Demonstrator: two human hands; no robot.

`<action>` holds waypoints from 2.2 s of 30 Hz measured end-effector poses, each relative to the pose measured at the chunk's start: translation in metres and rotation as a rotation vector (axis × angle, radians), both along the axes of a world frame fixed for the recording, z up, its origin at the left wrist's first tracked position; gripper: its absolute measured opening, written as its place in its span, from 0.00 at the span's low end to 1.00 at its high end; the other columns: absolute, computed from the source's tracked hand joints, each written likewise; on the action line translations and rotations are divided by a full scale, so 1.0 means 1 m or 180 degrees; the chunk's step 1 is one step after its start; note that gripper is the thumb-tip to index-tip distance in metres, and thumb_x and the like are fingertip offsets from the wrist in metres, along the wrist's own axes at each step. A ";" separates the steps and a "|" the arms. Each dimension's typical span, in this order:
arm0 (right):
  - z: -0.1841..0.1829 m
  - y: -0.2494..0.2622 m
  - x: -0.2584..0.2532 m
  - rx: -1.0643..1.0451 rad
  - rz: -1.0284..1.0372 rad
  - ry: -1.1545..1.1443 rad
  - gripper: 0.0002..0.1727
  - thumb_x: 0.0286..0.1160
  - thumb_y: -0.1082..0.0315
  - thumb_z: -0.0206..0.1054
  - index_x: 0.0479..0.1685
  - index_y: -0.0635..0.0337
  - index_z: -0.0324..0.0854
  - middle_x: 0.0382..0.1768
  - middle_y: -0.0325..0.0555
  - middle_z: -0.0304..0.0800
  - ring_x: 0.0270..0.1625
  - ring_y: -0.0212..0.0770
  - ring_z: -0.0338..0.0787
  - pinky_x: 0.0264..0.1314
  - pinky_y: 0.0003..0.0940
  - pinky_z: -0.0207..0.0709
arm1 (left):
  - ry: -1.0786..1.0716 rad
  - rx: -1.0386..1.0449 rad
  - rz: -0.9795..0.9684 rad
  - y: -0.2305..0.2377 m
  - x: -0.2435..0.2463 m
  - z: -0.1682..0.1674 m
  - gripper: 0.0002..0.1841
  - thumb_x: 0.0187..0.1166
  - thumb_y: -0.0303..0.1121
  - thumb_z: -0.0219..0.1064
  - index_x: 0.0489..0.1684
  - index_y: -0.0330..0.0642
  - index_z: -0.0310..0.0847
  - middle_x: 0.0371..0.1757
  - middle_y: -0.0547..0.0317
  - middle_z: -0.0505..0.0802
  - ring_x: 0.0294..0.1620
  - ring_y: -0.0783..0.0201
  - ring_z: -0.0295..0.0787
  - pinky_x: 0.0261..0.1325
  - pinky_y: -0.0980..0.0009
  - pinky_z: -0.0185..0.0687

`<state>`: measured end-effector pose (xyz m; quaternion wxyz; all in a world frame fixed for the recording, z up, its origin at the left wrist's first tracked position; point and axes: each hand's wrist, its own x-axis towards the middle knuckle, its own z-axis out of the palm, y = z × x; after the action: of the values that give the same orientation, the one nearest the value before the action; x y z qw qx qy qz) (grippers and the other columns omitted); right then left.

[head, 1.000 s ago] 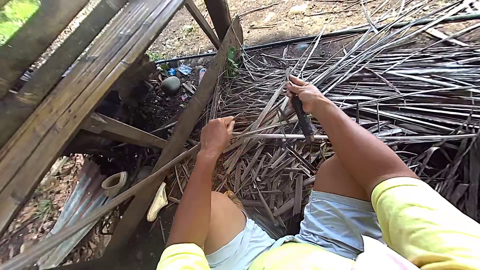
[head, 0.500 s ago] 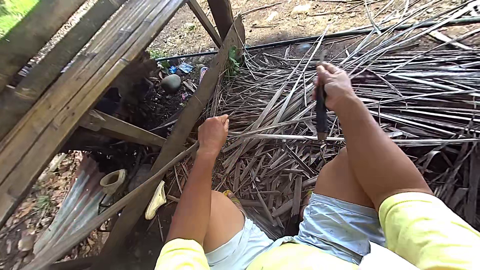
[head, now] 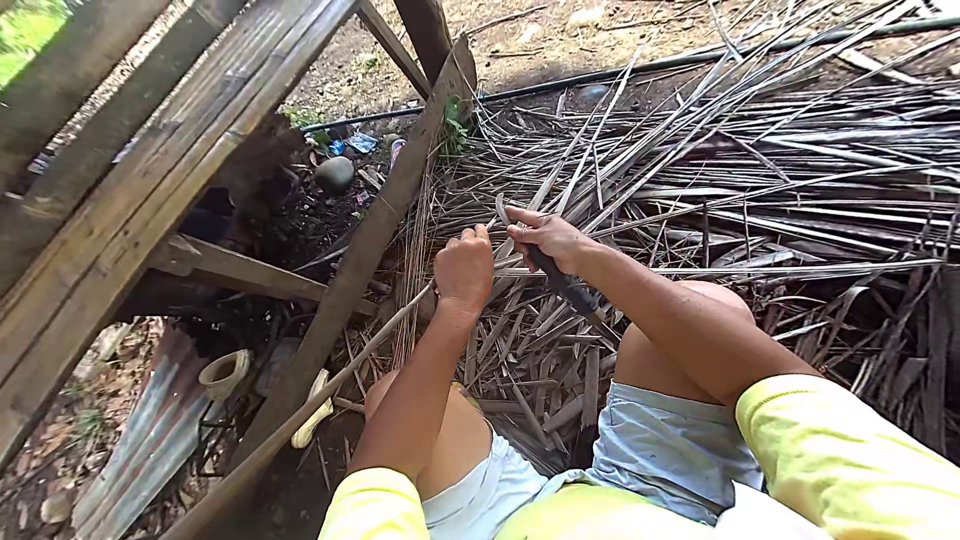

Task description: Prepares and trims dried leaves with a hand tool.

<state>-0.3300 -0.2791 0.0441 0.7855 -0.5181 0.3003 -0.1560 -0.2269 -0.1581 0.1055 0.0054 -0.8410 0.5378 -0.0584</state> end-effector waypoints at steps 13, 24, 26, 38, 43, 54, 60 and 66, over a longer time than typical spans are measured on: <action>-0.001 -0.066 -0.026 0.0195 -0.0925 -0.0059 0.26 0.93 0.61 0.56 0.88 0.41 0.63 0.28 0.36 0.76 0.19 0.32 0.77 0.18 0.28 0.77 | -0.0312 -0.0590 -0.0352 0.014 -0.001 0.002 0.16 0.84 0.23 0.61 0.65 0.37 0.89 0.42 0.41 0.95 0.41 0.41 0.94 0.37 0.49 0.85; -0.009 -0.125 -0.071 -0.0030 -0.1753 -0.0020 0.22 0.92 0.60 0.57 0.82 0.40 0.69 0.34 0.35 0.77 0.21 0.31 0.78 0.21 0.28 0.79 | -0.0209 -0.0694 -0.0535 0.025 0.019 0.005 0.15 0.84 0.26 0.63 0.62 0.41 0.92 0.40 0.44 0.95 0.37 0.43 0.94 0.36 0.48 0.85; -0.011 -0.133 -0.080 -0.0088 -0.1930 -0.0003 0.21 0.92 0.60 0.56 0.82 0.40 0.69 0.34 0.34 0.77 0.21 0.31 0.79 0.20 0.28 0.79 | -0.0157 -0.0701 -0.0466 0.026 0.022 0.009 0.15 0.86 0.28 0.62 0.62 0.42 0.92 0.40 0.43 0.95 0.37 0.42 0.94 0.35 0.46 0.84; 0.022 -0.074 -0.064 -0.0277 -0.1334 -0.0336 0.19 0.94 0.59 0.51 0.78 0.50 0.72 0.25 0.32 0.74 0.18 0.29 0.77 0.21 0.27 0.79 | 0.1226 -0.0338 0.0447 0.010 0.049 0.015 0.16 0.92 0.36 0.57 0.62 0.42 0.91 0.52 0.40 0.96 0.57 0.40 0.92 0.61 0.36 0.80; 0.011 -0.008 -0.014 0.0351 0.0126 -0.0840 0.21 0.95 0.62 0.48 0.81 0.53 0.68 0.21 0.34 0.73 0.16 0.31 0.77 0.17 0.26 0.78 | 0.1766 -0.0194 -0.0051 -0.005 0.039 0.001 0.17 0.92 0.38 0.59 0.68 0.45 0.89 0.49 0.46 0.97 0.52 0.46 0.94 0.63 0.41 0.82; 0.011 -0.050 -0.032 -0.0086 -0.0335 -0.1064 0.20 0.95 0.63 0.47 0.79 0.51 0.72 0.22 0.32 0.75 0.17 0.29 0.78 0.20 0.25 0.81 | 0.3437 0.0377 0.0283 0.011 0.076 0.013 0.15 0.90 0.38 0.62 0.52 0.32 0.87 0.30 0.58 0.95 0.19 0.75 0.80 0.26 0.77 0.75; 0.021 -0.057 -0.040 -0.0420 -0.0849 -0.0933 0.23 0.95 0.63 0.49 0.85 0.53 0.66 0.22 0.33 0.73 0.16 0.30 0.76 0.19 0.26 0.79 | 0.3684 0.0045 0.0014 0.011 0.075 0.012 0.12 0.91 0.32 0.59 0.49 0.31 0.86 0.24 0.60 0.88 0.17 0.74 0.77 0.21 0.79 0.73; 0.024 0.003 -0.020 -0.0781 0.0196 -0.0515 0.26 0.94 0.64 0.49 0.87 0.61 0.63 0.19 0.35 0.72 0.13 0.30 0.72 0.15 0.25 0.73 | 0.2662 -0.0646 0.0050 -0.010 0.067 -0.004 0.13 0.90 0.34 0.63 0.54 0.36 0.91 0.26 0.59 0.90 0.22 0.70 0.78 0.32 0.69 0.75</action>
<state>-0.3502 -0.2759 0.0679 0.7424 -0.6049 0.1987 -0.2086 -0.1603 -0.1678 0.1010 -0.2954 -0.7927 0.4788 0.2350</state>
